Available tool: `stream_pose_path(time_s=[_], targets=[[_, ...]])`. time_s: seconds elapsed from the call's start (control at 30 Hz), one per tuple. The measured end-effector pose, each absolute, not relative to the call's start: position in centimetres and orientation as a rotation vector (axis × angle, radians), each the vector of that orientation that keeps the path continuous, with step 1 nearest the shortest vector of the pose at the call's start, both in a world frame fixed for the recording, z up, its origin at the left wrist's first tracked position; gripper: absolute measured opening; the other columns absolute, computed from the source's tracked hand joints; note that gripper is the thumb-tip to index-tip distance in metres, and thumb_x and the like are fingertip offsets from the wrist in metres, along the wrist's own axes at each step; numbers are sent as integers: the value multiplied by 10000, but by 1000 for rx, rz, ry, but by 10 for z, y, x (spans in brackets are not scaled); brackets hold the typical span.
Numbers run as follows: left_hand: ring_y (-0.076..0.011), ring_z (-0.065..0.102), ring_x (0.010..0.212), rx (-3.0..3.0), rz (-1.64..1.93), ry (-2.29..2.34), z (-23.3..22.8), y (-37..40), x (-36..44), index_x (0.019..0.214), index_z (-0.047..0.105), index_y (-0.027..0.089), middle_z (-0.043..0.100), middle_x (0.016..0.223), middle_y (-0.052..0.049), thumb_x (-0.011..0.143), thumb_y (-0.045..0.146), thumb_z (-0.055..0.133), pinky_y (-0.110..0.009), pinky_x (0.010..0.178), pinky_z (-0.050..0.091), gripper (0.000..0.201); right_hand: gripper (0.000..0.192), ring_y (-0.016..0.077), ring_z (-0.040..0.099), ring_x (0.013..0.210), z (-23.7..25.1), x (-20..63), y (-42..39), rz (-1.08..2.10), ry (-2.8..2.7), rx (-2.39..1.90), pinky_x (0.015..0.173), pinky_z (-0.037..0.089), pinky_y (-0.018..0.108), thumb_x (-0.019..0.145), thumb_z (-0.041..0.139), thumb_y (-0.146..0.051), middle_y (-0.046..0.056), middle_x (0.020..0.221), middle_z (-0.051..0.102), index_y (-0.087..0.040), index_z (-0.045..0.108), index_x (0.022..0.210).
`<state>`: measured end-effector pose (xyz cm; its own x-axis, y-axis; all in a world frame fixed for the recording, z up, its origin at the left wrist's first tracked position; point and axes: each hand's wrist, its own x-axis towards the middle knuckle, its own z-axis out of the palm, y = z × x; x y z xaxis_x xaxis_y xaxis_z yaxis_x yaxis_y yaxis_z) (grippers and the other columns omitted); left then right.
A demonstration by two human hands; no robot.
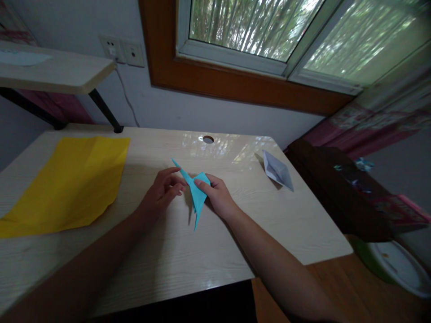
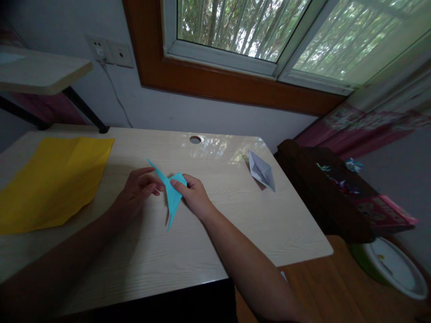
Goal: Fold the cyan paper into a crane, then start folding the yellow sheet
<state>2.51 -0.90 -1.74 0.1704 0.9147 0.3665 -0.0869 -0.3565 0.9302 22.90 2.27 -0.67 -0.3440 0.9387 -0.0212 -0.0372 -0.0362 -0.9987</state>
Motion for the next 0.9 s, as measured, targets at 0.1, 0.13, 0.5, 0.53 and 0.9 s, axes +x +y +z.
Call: stream_pose_path(time_s=[0.1, 0.13, 0.5, 0.53, 0.9], targets=[[-150, 666, 878, 1496, 1280, 847, -19, -12, 25, 1373, 477, 317, 664, 940, 8, 960, 256, 647, -289, 782, 558, 450, 368, 122, 429, 637, -7, 230, 23, 1496, -1517, -1019, 601, 359, 258, 842, 724, -527, -30, 679, 503, -186, 614, 757], [-148, 666, 863, 1481, 1254, 873, -19, -13, 24, 1379, 486, 319, 658, 932, 12, 948, 262, 666, -290, 790, 555, 471, 371, 118, 424, 636, -7, 230, 23, 1497, -1557, -1015, 597, 353, 254, 846, 722, -524, -33, 678, 496, -185, 608, 751], [-164, 656, 777, 1499, 1211, 1115, -11, -14, 23, 1259, 688, 297, 701, 888, -6, 915, 318, 686, -267, 709, 524, 345, 390, 125, 494, 647, -7, 228, 23, 1561, -1588, -971, 613, 395, 258, 834, 730, -565, -20, 705, 574, -192, 627, 784], [-166, 655, 783, 1538, 1225, 1134, -9, -13, 22, 1209, 721, 292, 708, 903, -14, 918, 312, 677, -269, 713, 520, 295, 402, 125, 495, 636, -8, 228, 23, 1571, -1565, -972, 608, 395, 258, 842, 718, -576, -20, 689, 571, -195, 614, 772], [-187, 666, 816, 1637, 1179, 1154, -9, -13, 21, 1091, 770, 268, 735, 958, -37, 913, 317, 660, -292, 720, 512, 214, 407, 117, 461, 617, -12, 230, 21, 1556, -1521, -941, 609, 364, 256, 883, 690, -557, -30, 652, 530, -198, 585, 722]])
